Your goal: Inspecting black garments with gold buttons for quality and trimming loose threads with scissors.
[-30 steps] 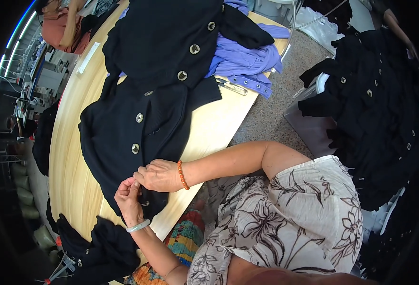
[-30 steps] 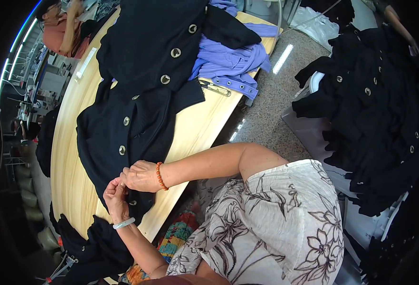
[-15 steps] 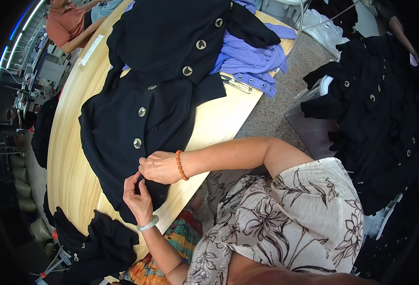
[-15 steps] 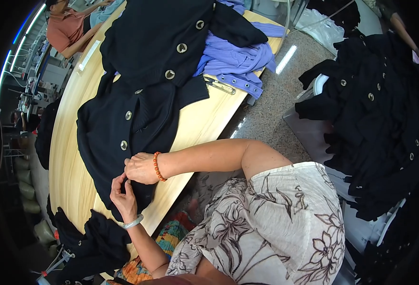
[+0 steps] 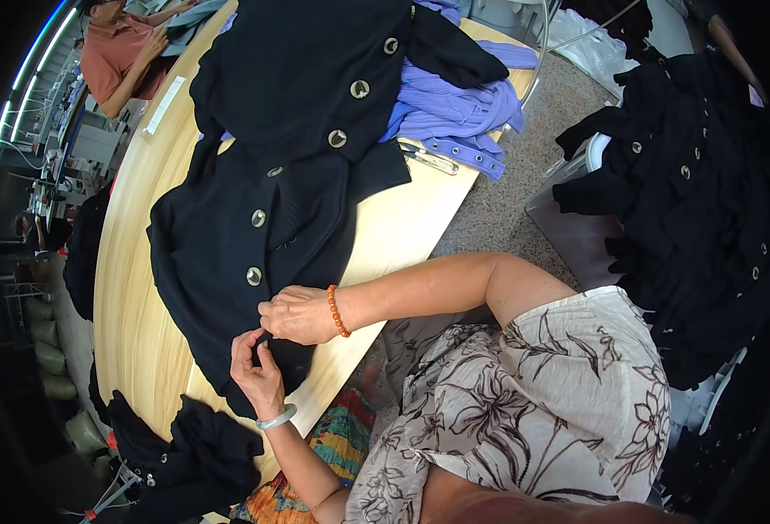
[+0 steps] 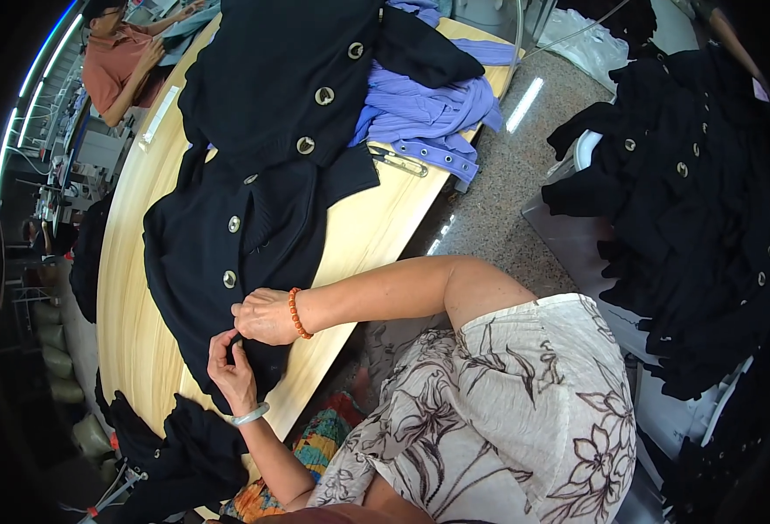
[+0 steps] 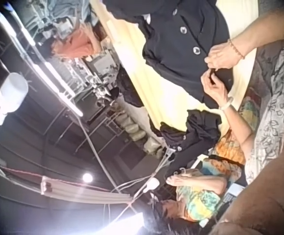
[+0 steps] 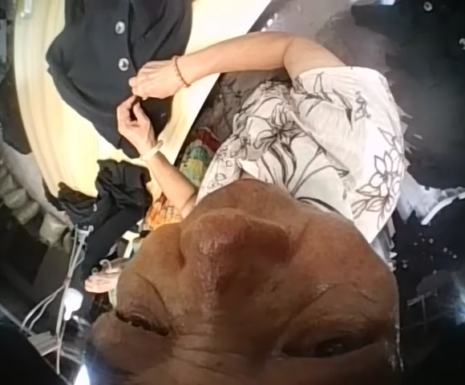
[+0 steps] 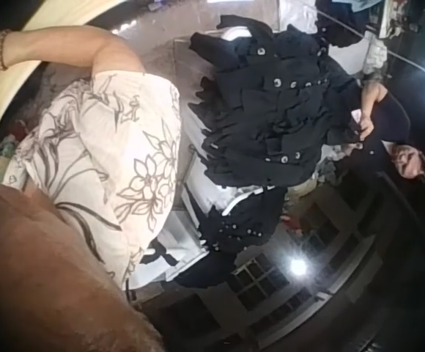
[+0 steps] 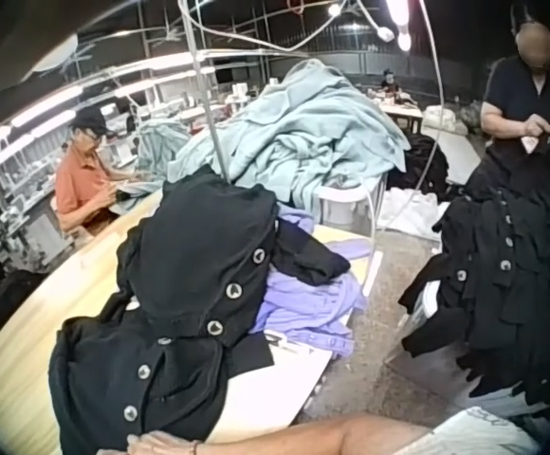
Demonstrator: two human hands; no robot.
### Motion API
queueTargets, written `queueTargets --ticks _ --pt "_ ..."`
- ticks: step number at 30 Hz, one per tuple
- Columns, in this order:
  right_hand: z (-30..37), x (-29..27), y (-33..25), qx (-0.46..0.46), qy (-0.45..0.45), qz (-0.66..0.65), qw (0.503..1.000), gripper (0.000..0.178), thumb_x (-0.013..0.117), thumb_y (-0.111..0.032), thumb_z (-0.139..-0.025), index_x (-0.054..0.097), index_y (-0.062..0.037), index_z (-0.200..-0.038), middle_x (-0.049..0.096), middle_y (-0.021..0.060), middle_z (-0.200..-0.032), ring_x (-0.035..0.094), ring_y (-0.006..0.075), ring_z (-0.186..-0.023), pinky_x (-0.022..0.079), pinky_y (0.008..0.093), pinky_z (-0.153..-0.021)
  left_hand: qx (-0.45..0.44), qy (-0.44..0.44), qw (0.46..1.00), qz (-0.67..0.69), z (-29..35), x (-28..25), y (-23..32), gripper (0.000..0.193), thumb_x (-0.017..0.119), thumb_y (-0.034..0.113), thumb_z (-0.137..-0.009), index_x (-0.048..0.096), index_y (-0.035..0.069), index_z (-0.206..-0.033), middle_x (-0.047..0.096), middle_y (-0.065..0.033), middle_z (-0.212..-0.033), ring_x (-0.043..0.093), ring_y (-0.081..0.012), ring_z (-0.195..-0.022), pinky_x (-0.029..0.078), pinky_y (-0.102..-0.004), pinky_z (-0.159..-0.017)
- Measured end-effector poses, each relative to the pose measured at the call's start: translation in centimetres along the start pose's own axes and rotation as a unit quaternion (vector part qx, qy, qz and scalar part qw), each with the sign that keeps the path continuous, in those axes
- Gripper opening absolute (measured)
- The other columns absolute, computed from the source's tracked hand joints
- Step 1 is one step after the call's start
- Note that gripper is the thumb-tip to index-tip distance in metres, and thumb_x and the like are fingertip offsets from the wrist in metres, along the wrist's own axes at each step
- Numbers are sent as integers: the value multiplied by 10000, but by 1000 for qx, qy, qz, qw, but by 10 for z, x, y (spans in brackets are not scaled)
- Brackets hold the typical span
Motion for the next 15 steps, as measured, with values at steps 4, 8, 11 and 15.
queueTargets --ticks 4,8,11,15 --pt "0 1 4 -20 1 -26 999 98 644 -57 -697 690 10 -752 660 203 -847 678 345 -763 549 416 -662 -3 -23 1000 17 0 1 -3 162 512 -80 -806 609 -38 -930 610 -132 -904 599 -255 -833 477 -309 -800" --pt "2 -7 4 6 -75 -55 996 154 622 -100 -757 694 -28 -874 670 136 -885 675 325 -829 543 410 -715 -41 -23 999 16 -5 1 -14 101 599 -12 -801 623 -9 -900 601 -97 -830 597 -208 -786 474 -291 -760" --pt "5 -10 9 38 -37 -120 991 229 656 -246 -820 679 -21 -855 682 139 -871 673 315 -846 536 411 -733 -109 -32 989 94 2 -4 -20 87 683 29 -826 631 -6 -886 629 -5 -802 554 -76 -744 466 -228 -707" --pt "11 -26 14 71 -77 -41 994 257 644 -344 -861 681 -93 -902 689 92 -850 680 291 -809 535 399 -691 -162 -38 983 72 14 -13 -23 196 771 113 -813 620 -11 -820 584 17 -709 502 -55 -679 441 -223 -640"
Point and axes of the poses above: each hand's wrist, its own z-axis away from the middle knuckle, its own x-axis out of the palm, y = z × x, the point moved 5 cm from there along -z, towards the middle knuckle
